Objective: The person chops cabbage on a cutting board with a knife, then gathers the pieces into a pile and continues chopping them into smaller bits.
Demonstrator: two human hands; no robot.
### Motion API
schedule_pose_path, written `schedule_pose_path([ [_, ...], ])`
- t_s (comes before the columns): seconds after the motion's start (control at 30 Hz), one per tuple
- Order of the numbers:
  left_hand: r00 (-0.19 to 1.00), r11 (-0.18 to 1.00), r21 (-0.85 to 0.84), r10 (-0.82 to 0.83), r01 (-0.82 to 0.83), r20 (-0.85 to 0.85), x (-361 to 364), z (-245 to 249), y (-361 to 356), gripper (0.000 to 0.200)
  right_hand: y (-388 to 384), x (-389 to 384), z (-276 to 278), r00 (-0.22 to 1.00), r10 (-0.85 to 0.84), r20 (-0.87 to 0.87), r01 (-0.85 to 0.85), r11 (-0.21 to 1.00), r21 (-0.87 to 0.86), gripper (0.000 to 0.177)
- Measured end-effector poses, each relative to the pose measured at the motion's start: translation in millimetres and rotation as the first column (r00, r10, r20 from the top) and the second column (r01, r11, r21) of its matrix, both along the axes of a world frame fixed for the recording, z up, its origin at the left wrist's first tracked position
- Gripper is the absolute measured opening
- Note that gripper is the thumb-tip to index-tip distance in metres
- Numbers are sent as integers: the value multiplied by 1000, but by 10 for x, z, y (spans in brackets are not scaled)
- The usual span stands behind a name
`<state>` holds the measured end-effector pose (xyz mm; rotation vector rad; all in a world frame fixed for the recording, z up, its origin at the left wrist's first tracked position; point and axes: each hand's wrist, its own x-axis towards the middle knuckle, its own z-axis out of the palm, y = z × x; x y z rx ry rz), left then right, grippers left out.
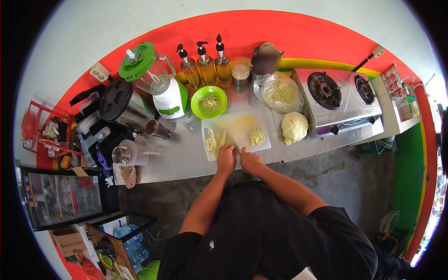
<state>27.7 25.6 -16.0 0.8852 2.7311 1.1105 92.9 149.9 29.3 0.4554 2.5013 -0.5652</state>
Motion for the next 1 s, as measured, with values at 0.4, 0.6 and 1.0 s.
schedule_pose_path([
  [0.4,992,1000,10,-2,3,-129,133,-8,-48,11,-54,-19,7,999,-27,-43,26,999,-29,26],
  [0.6,986,999,-40,-38,32,-163,112,-15,-45,9,-86,53,46,999,43,-3,-43,999,18,28],
  [1.0,991,999,43,-14,20,-131,124,11,-65,8,-111,5,-8,1000,5,-3,-5,1000,-27,32],
])
